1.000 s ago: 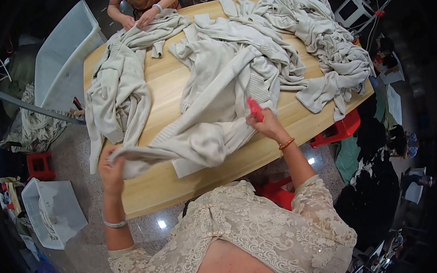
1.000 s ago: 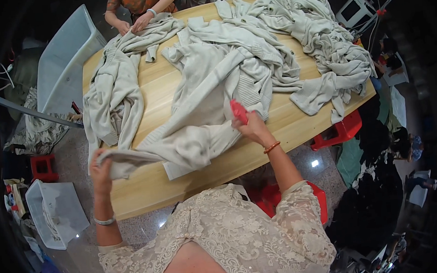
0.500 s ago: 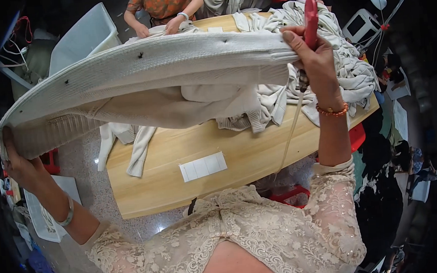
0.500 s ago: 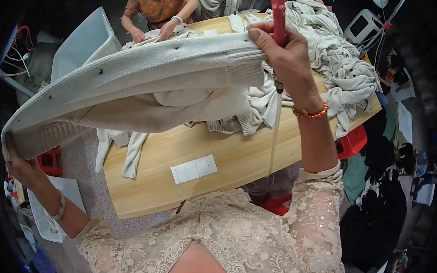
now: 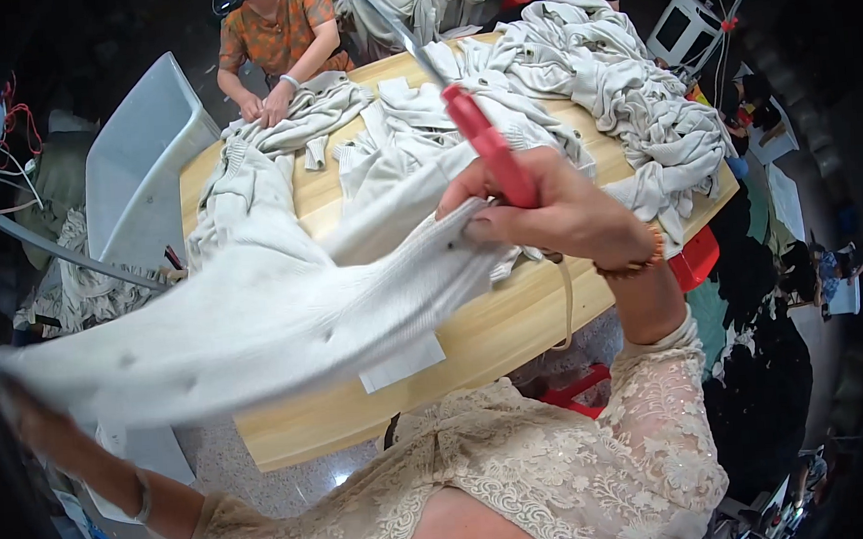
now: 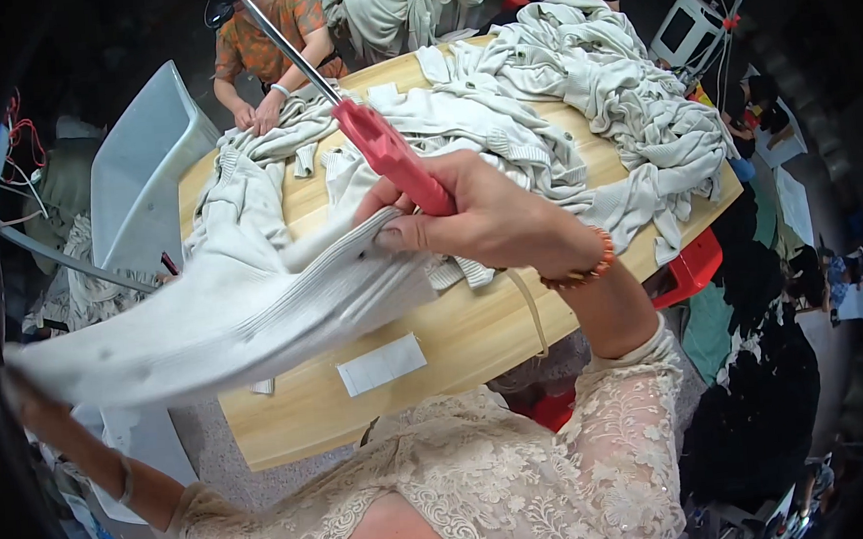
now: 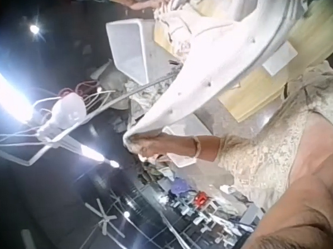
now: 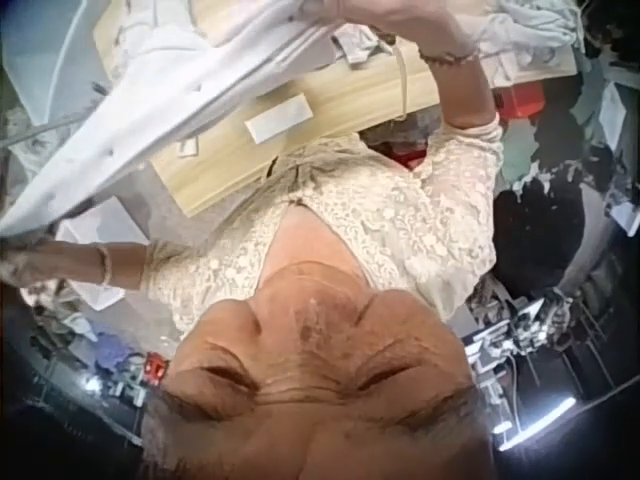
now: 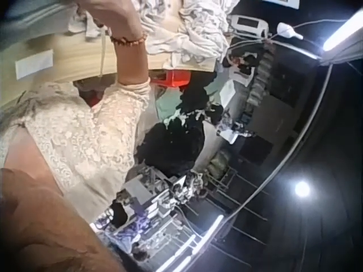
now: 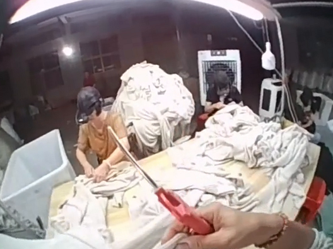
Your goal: Trim excess threads from sweaters using scissors.
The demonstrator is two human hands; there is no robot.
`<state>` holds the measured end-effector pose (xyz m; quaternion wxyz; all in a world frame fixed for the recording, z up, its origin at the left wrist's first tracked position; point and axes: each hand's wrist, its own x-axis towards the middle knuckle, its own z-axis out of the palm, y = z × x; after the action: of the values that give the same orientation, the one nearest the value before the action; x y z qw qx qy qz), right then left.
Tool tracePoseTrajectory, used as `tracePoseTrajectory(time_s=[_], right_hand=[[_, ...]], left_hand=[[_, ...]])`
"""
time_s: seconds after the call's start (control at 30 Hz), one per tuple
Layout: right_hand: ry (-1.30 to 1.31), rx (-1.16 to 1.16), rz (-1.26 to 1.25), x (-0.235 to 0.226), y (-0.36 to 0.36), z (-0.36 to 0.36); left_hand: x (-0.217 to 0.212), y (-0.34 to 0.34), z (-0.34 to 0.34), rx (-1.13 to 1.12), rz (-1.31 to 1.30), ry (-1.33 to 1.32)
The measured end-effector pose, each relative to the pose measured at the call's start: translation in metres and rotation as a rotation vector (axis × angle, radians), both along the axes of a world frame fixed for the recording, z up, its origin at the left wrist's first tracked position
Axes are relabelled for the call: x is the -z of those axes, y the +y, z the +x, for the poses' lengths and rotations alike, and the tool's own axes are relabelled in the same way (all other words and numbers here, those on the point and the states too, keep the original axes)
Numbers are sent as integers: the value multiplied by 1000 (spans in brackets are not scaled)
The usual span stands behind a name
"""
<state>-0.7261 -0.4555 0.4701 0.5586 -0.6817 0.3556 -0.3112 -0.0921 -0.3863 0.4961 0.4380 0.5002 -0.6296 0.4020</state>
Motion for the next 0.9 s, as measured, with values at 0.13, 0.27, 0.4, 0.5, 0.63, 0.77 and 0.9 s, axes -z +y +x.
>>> tracePoseTrajectory(time_s=[0.13, 0.27, 0.4, 0.5, 0.63, 0.77, 0.9], right_hand=[[40, 350, -77, 57, -73, -19], [-228, 778, -265, 25, -123, -68], [-126, 767, -650, -18, -90, -93], [244, 671, -556, 8, -38, -119], [795, 318, -195, 125, 21, -140], [1517, 97, 39, 251, 85, -103], [1608, -8, -267, 297, 116, -76]], left_hand=[[86, -100, -44, 473, 561, 862], [87, -135, -96, 465, 560, 687], [48, -93, -137, 647, 466, 589], [94, -72, -157, 566, 540, 424], [233, -13, -172, 517, 868, 297], [369, 52, -213, 479, 1290, 126], [406, 72, -221, 350, 1305, 234]])
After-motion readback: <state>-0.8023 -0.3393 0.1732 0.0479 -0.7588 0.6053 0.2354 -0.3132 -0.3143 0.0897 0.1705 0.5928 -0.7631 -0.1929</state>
